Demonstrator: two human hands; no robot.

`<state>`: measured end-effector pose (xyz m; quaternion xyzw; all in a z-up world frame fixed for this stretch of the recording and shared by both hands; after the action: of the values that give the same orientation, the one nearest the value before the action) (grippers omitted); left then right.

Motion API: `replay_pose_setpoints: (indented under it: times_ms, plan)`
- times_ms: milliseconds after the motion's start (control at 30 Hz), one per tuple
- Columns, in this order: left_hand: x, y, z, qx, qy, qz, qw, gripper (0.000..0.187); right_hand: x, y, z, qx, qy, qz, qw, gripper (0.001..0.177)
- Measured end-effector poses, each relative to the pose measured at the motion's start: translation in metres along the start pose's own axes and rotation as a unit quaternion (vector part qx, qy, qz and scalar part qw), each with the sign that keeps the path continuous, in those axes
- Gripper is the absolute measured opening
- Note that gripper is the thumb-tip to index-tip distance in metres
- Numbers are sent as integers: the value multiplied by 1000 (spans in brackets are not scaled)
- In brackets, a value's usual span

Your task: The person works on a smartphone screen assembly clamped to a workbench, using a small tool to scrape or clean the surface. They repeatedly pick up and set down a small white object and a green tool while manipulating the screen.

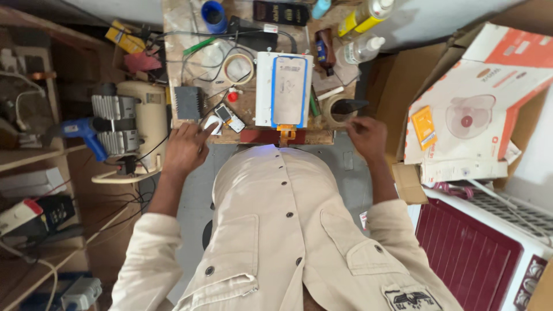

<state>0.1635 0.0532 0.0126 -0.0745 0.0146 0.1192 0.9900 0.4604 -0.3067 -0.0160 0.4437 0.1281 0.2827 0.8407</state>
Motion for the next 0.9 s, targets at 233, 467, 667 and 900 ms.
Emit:
replay_pose_setpoints:
  times_ms: [233, 467, 667, 900]
  plan:
    - [98, -95, 0, -5, 26, -206, 978, 62, -111, -106, 107, 34, -128, -148, 980, 13]
    - [87, -60, -22, -13, 73, -207, 975, 74, -120, -117, 69, 93, -136, -188, 968, 15]
    - [23, 68, -19, 54, 96, -104, 989, 72, -39, -28, -54, 134, 6, -86, 987, 20]
    - [0, 117, 1, 56, 58, -39, 996, 63, 14, 45, -97, 97, 19, -48, 994, 16]
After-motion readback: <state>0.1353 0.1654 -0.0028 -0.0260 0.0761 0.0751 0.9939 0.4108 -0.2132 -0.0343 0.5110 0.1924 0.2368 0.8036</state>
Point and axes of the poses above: each hand's wrist, its own x-axis towards the middle knuckle, its own z-axis out of the back of the hand, y = z × x, the point moved 10 cm from there along x, towards the middle knuckle, and after that the axes turned 8 degrees about x, right-handed, at the moved point
